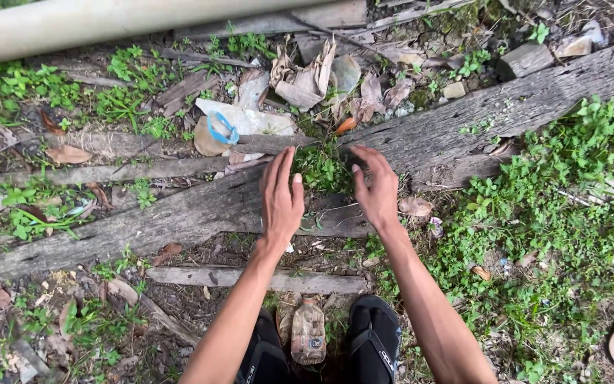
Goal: Manually pulling and picking small weeds and plants from the ground in an outdoor setting.
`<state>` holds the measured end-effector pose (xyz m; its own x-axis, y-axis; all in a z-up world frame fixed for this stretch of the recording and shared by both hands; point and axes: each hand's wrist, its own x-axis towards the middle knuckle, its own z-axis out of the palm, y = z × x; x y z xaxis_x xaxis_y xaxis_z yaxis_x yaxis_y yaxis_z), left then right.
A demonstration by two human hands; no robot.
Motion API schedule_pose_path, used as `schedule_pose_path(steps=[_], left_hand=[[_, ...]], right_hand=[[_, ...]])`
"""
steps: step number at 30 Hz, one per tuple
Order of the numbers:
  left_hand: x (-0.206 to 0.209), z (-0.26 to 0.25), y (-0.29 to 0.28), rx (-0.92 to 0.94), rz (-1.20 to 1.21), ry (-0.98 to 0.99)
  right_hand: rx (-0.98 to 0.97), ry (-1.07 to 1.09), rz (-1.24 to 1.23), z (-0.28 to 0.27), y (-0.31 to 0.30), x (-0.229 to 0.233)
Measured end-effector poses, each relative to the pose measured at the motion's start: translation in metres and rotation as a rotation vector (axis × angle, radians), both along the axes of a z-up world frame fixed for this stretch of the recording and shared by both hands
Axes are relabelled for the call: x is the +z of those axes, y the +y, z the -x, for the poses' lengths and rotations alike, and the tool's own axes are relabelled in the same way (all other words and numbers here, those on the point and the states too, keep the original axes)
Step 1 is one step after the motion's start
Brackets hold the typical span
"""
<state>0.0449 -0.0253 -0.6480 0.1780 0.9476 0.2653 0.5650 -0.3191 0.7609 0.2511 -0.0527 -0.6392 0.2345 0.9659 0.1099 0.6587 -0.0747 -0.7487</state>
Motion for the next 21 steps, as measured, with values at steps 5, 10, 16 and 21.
schedule_pose_path(steps=[5, 10, 16, 21], left_hand=[[0.02, -0.011, 0.024, 0.056, -0.02, 0.072], [0.016, -0.043, 0.068, -0.004, 0.006, 0.091], [-0.003, -0.09, 0.111, -0.1, 0.203, -0.083], [-0.029, -0.109, 0.131, -0.082, 0.181, -0.158]], right_hand=[[-0.149, -0.021, 0.009, -0.016, 0.015, 0.017], [-0.168, -0.108, -0.065, -0.035, 0.054, 0.01], [-0.083, -0.133, -0.122, -0.046, 0.102, -0.016], [0.049, -0.082, -0.155, -0.048, 0.125, -0.049]])
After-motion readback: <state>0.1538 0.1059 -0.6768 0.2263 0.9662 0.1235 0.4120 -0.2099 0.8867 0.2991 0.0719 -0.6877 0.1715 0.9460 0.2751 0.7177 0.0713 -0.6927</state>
